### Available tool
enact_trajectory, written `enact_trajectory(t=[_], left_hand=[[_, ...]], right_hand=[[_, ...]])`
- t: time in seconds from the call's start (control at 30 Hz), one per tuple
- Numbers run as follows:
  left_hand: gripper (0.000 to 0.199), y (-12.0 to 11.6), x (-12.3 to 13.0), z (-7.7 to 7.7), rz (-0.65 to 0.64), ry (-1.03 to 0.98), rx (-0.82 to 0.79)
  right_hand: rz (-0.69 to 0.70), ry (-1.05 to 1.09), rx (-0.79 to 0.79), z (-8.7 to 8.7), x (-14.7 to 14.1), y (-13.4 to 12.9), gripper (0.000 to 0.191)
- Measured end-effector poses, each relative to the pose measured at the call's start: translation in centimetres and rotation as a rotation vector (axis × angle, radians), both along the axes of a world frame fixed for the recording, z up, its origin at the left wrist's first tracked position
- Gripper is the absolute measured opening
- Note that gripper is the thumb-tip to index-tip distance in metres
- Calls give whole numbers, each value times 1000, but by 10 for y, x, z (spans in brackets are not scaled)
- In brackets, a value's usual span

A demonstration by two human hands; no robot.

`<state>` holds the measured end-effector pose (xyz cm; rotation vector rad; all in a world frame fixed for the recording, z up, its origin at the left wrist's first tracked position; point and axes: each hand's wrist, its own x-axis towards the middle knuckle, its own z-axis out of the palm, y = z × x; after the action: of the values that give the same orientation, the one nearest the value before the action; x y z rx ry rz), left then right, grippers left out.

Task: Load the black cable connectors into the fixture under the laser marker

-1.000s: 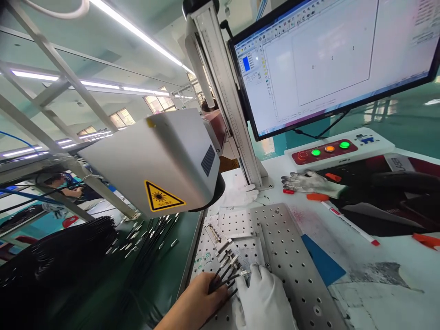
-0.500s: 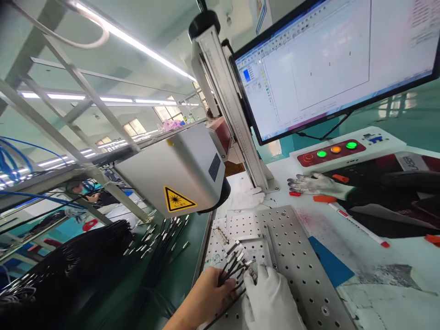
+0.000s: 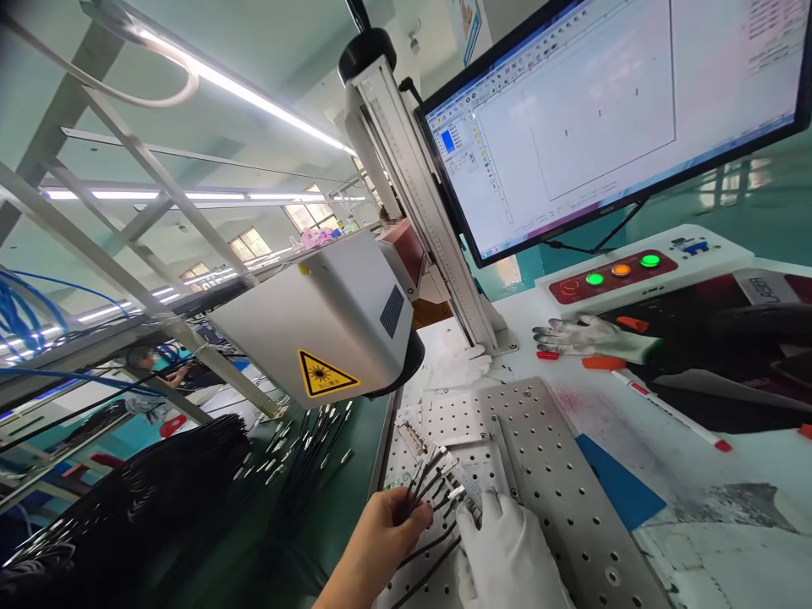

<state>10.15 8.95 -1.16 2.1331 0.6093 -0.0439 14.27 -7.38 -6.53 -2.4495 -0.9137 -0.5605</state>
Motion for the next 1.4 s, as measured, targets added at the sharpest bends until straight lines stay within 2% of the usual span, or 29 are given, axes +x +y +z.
enact_trajectory(t=[0.1,0.23,0.4,0.57,0.67,0.8,0.93,1.03,1.2,1.4], left_hand=[[26,-6,0,9,5,63,147],[19,-15,2,18,32,113,205],[21,-22,6,22,75,209,339],[20,-23,9,25,62,255,335],[19,-22,9,22,55,266,315],[20,-18,7,17,28,235,288],[22,-18,6,22,-29,258,260],[26,-17,7,26,-93,297,295],[18,-14,8,14,-60,305,246],[11,-20,8,0,-5,297,269]], right_hand=[[2,-10,3,2,0,-1,31],[26,-24,-28,0,1,-2,34],[34,29,-67,-6,3,0,36],[104,158,-96,-13,8,3,38],[76,192,-143,-6,7,4,45],[49,222,-232,15,5,5,52],[35,251,-242,31,4,5,49],[34,264,-225,30,5,5,39],[66,234,-243,15,8,8,48],[59,260,-163,6,8,9,35]])
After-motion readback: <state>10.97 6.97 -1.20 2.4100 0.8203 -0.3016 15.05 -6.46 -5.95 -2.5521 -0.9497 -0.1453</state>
